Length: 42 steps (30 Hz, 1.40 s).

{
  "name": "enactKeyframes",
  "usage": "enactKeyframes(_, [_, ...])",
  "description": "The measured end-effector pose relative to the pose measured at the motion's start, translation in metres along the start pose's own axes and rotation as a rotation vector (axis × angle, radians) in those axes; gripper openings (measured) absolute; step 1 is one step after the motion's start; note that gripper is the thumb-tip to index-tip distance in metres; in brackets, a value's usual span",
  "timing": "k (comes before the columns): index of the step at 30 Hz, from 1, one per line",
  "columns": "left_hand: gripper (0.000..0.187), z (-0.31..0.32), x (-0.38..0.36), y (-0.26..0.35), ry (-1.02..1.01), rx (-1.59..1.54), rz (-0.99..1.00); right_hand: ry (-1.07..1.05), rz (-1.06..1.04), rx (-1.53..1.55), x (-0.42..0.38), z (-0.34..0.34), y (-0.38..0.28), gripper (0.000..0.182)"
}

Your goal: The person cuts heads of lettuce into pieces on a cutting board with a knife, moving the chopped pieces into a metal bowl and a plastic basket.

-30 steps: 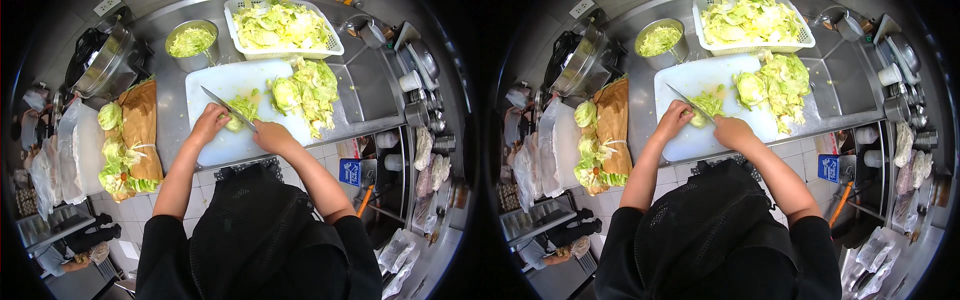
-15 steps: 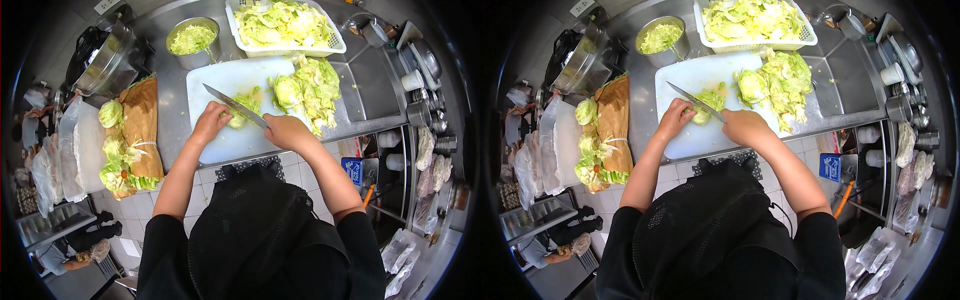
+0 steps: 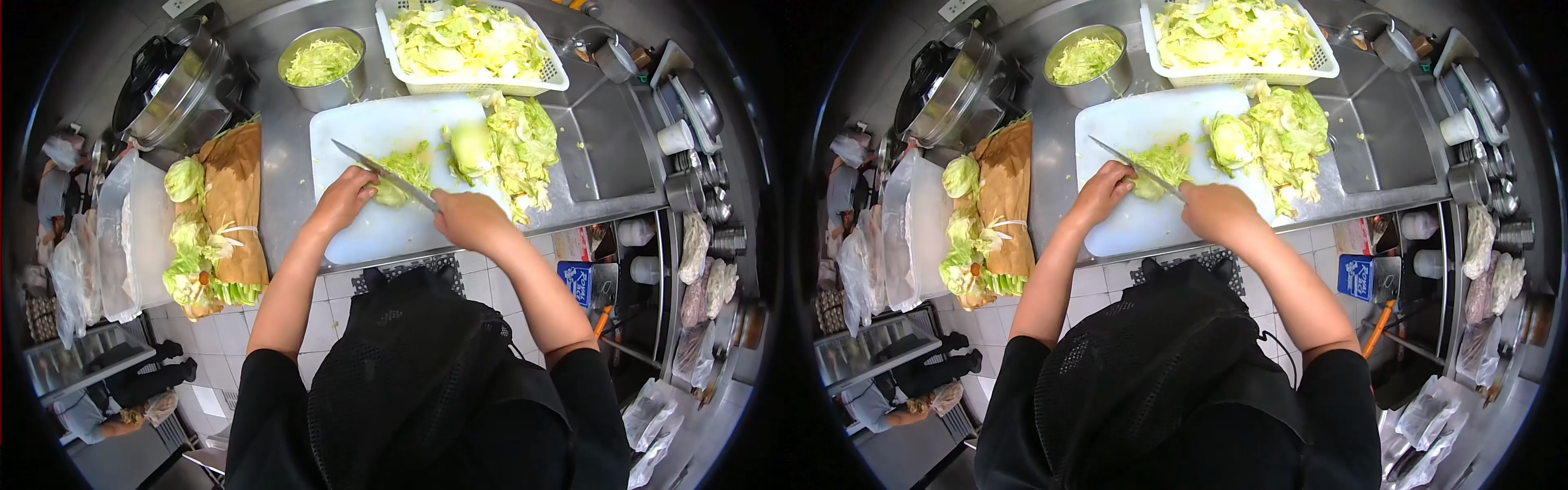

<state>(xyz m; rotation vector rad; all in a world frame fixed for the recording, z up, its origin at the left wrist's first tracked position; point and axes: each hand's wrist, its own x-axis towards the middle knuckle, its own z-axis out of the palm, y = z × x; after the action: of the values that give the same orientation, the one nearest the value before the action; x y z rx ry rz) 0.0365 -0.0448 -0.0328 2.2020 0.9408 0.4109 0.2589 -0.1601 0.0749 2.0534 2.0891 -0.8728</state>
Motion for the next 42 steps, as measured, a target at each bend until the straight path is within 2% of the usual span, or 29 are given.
enactKeyframes(3, [0.019,0.002,0.002,0.001,-0.013,0.021,-0.019,0.038,0.011,0.038,0.030,0.037,-0.002,0.031])
enactKeyframes(5, [0.019,0.002,0.001,-0.001,0.017,0.050,0.015,0.026,0.025,0.040,0.036,0.027,0.006,0.030])
enactKeyframes(8, [0.019,0.002,0.001,0.005,0.024,0.024,-0.037,-0.004,0.029,0.015,0.011,0.007,0.005,0.029])
enactKeyframes(10, [0.018,0.004,0.001,0.005,0.024,0.023,-0.056,0.049,-0.019,0.069,0.002,0.010,0.004,0.029])
enactKeyframes(11, [0.018,0.004,0.001,0.006,0.020,0.028,-0.066,0.055,0.006,0.083,0.017,0.031,0.005,0.028])
enactKeyframes(14, [0.017,0.006,0.001,0.004,0.053,0.055,-0.017,0.063,-0.007,0.072,0.039,0.036,0.009,0.028])
enactKeyframes(18, [0.018,0.009,0.000,0.008,0.044,0.053,-0.061,-0.005,-0.004,0.024,0.001,-0.005,0.003,0.028])
enactKeyframes(22, [0.019,0.012,0.002,0.008,0.071,0.029,-0.068,0.074,-0.016,0.059,0.038,0.036,0.002,0.028])
enactKeyframes(24, [0.019,0.012,0.000,0.007,0.073,0.040,-0.070,0.079,-0.019,0.081,0.027,0.020,0.006,0.028])
enactKeyframes(26, [0.019,0.014,0.002,0.009,0.074,0.005,-0.110,-0.002,0.006,0.032,0.005,-0.007,0.003,0.029])
enactKeyframes(30, [0.019,0.018,0.002,0.009,0.099,0.004,-0.091,0.045,0.017,0.060,0.036,0.038,0.002,0.029])
enactKeyframes(35, [0.018,0.017,0.003,0.009,0.091,0.011,-0.113,-0.007,-0.007,0.026,0.009,-0.006,0.010,0.029])
enactKeyframes(38, [0.018,0.019,0.002,0.010,0.118,-0.037,-0.099,0.035,0.019,0.074,0.024,0.031,0.008,0.029])
enactKeyframes(42, [0.017,0.017,0.002,0.013,0.084,-0.015,-0.137,0.025,-0.008,0.043,0.033,0.016,0.014,0.030])
